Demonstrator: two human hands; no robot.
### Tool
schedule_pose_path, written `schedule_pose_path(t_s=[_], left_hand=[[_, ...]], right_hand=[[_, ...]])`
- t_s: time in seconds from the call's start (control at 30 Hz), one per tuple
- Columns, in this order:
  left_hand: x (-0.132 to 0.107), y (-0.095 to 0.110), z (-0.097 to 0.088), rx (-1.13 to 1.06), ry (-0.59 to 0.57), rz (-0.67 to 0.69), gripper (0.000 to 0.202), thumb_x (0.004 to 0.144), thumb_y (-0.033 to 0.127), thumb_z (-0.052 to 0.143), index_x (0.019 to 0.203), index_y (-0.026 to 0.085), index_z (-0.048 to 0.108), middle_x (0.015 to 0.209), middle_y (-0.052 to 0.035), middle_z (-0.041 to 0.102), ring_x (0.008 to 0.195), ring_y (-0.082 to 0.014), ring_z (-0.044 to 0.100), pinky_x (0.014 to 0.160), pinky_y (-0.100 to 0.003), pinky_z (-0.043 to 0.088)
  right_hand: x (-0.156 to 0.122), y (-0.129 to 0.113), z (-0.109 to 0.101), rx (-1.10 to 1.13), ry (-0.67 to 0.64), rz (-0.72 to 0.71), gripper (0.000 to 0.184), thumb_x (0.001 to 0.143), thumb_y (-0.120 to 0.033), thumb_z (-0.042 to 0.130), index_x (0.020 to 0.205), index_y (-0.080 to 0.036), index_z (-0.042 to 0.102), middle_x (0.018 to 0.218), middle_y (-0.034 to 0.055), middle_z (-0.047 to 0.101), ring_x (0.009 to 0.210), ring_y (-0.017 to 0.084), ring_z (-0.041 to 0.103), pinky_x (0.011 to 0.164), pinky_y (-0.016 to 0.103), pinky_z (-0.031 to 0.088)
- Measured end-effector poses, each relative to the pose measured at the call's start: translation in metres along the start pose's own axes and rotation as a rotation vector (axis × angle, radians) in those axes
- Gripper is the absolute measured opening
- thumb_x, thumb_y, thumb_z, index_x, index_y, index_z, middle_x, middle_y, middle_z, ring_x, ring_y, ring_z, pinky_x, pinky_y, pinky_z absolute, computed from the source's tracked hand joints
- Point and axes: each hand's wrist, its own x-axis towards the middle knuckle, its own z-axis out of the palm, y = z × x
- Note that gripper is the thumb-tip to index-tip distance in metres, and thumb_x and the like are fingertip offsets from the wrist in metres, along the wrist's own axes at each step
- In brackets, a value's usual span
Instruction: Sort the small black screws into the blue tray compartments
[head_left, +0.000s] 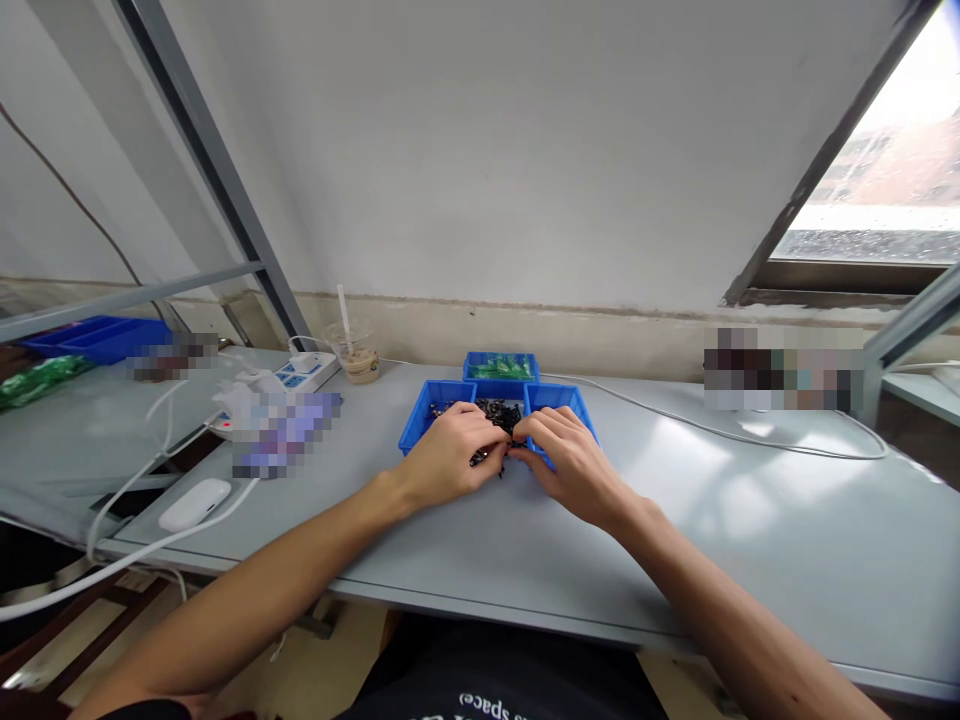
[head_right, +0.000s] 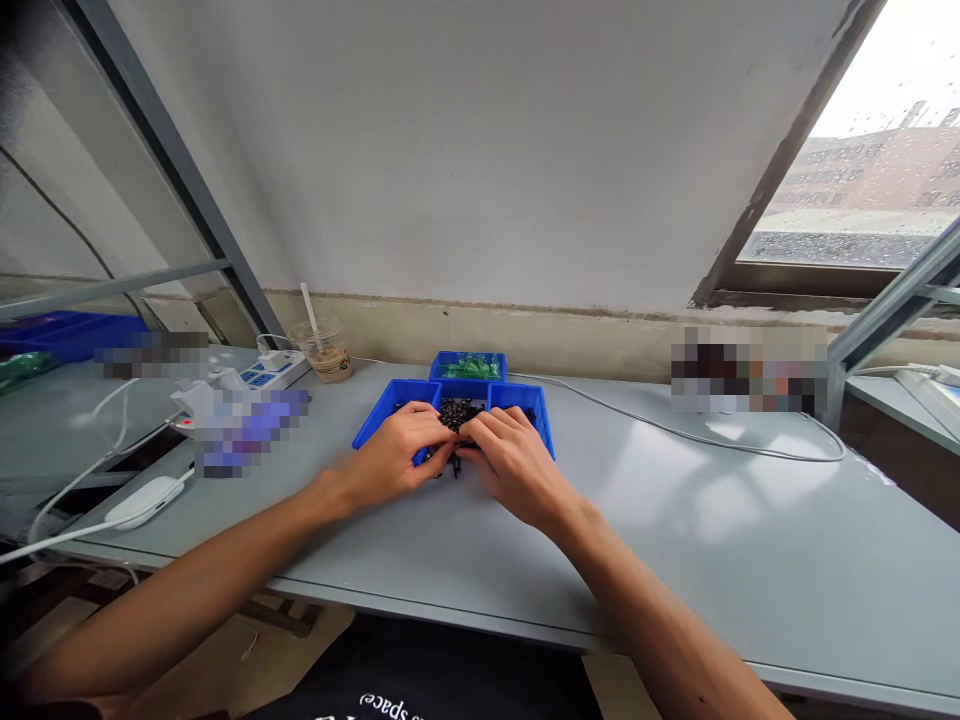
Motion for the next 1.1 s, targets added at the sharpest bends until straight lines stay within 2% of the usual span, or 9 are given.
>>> schedule_pose_path(t_s=[0.1,0.27,0.4,0.5,0.6,0.83,1.1], left_hand=[[0.0,-0.0006,0.0003,0.002,-0.01,0.016,0.021,0.1,0.021,0.051,0.085,0.018,0.065,0.075,0.001,0.065,0.076,-0.0147,0.058,0.098,-0.035,0.043],[-0.0006,-0.0004,0.0007,0.002,-0.027,0.025,0.018,0.1,0.021,0.052,0.089,0.019,0.066,0.077,0.0011,0.066,0.077,-0.0149,0.058,0.099,-0.036,0.042],[-0.0002,0.0012,-0.0013,-0.001,-0.016,0.008,0.019,0.1,0.021,0.052,0.086,0.019,0.065,0.076,0.0012,0.065,0.076,-0.015,0.057,0.098,-0.036,0.042],[0.0,0.0012,-0.0017,0.008,-0.009,0.012,0.021,0.101,0.021,0.051,0.085,0.018,0.065,0.075,0.0012,0.064,0.075,-0.0147,0.056,0.098,-0.036,0.043],[-0.0003,-0.0002,-0.0007,0.008,-0.015,0.031,0.021,0.1,0.02,0.051,0.084,0.018,0.065,0.075,0.0011,0.064,0.076,-0.0147,0.057,0.097,-0.035,0.043],[-0.0007,-0.0008,-0.0004,-0.004,-0.038,0.055,0.021,0.1,0.021,0.051,0.084,0.018,0.066,0.075,-0.0005,0.065,0.076,-0.0156,0.057,0.095,-0.035,0.044],[-0.0004,-0.0002,-0.0007,0.0,-0.036,0.072,0.022,0.101,0.022,0.051,0.086,0.018,0.067,0.077,-0.0006,0.067,0.077,-0.0157,0.058,0.098,-0.037,0.044]], right_hand=[[0.0005,0.0001,0.0006,-0.008,-0.023,-0.013,0.02,0.108,-0.025,0.047,0.091,-0.02,0.057,0.089,0.0037,0.065,0.081,0.018,0.054,0.079,0.033,0.034],[0.0001,0.0004,0.0011,0.003,-0.032,0.002,0.026,0.109,-0.03,0.045,0.088,-0.02,0.057,0.089,0.0043,0.066,0.082,0.018,0.056,0.081,0.034,0.035],[-0.0007,0.0003,0.0003,0.018,-0.014,0.016,0.016,0.106,-0.032,0.053,0.096,-0.02,0.057,0.091,0.0041,0.067,0.081,0.018,0.056,0.081,0.034,0.035],[-0.0006,0.0002,-0.0001,0.018,-0.005,-0.005,0.011,0.105,-0.026,0.053,0.097,-0.02,0.056,0.091,0.0036,0.066,0.081,0.018,0.055,0.082,0.033,0.036],[-0.0002,0.0,-0.0003,0.009,-0.019,-0.022,0.017,0.107,-0.024,0.048,0.093,-0.02,0.056,0.088,0.0032,0.065,0.08,0.018,0.055,0.081,0.032,0.035],[0.0003,0.0001,0.0,-0.003,-0.03,-0.037,0.029,0.11,-0.029,0.043,0.086,-0.019,0.056,0.083,0.0023,0.063,0.077,0.016,0.054,0.079,0.032,0.034],[-0.0004,0.0016,0.0006,-0.002,-0.051,-0.029,0.034,0.11,-0.032,0.04,0.084,-0.02,0.058,0.079,0.0025,0.063,0.075,0.016,0.053,0.079,0.033,0.034]])
